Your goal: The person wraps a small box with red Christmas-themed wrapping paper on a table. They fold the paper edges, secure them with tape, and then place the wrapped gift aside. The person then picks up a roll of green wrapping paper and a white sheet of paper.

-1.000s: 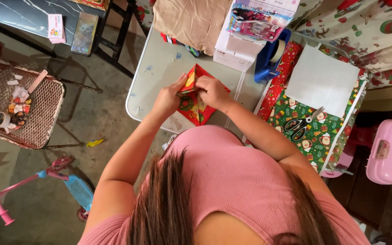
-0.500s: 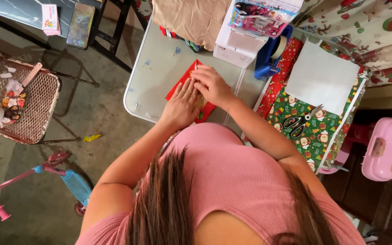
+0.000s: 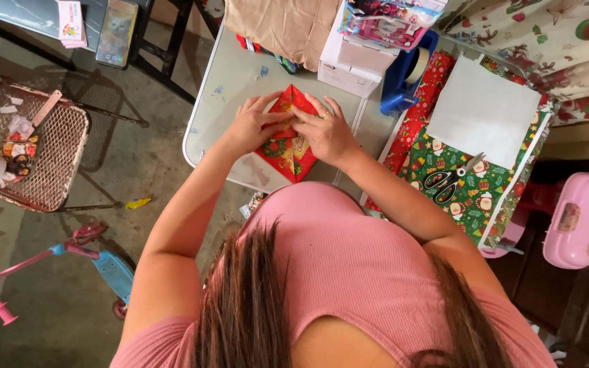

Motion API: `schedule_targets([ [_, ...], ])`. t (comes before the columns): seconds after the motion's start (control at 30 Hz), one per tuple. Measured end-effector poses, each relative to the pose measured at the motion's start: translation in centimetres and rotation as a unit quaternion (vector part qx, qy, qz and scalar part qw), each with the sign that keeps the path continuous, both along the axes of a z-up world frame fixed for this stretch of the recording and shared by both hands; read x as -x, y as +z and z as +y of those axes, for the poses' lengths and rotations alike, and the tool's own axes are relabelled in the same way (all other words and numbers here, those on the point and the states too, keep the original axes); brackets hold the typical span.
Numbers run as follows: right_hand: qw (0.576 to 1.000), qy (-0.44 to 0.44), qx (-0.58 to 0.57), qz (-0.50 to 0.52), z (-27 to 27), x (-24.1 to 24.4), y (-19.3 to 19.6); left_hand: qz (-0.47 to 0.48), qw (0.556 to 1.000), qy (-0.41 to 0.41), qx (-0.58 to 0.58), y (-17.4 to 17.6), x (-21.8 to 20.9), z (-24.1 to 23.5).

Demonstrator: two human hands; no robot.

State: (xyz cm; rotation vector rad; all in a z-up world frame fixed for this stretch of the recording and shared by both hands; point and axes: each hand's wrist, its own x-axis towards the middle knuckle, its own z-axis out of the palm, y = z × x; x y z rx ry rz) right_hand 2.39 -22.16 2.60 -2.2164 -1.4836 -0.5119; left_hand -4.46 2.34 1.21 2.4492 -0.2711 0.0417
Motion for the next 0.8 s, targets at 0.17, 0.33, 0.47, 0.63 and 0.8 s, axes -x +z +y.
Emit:
schedule_targets([
  [0.17, 1.0, 0.007, 0.022, 0.018, -1.5, 1.1, -0.3, 0.087, 0.995, -0.001, -0.045, 1.9, 1.4, -0.6],
  [0.33, 0.999, -0.01, 0.027, 0.031, -2.8, 1.9, 0.2, 0.126, 0.983, 0.015, -0.136, 3.9, 2.0, -2.8],
  [0.47, 0.972, -0.034, -0.13, 0.192, -7.2, -1.0, 0.1, 0.091, 0.984, 0.004, -0.152, 4.9, 3.1, -5.1],
  [0.63, 0.798, -0.302, -0.427, 0.3, -18.9, -11.7, -7.6, 0.008, 0.991, 0.035, -0.132, 2.5, 4.3, -7.3],
  [0.8, 0.62, -0.418, -0.278, 0.604, -21.9, -17.4, -13.2, -0.066, 0.994, 0.067, -0.057, 0.4, 4.8, -8.1],
])
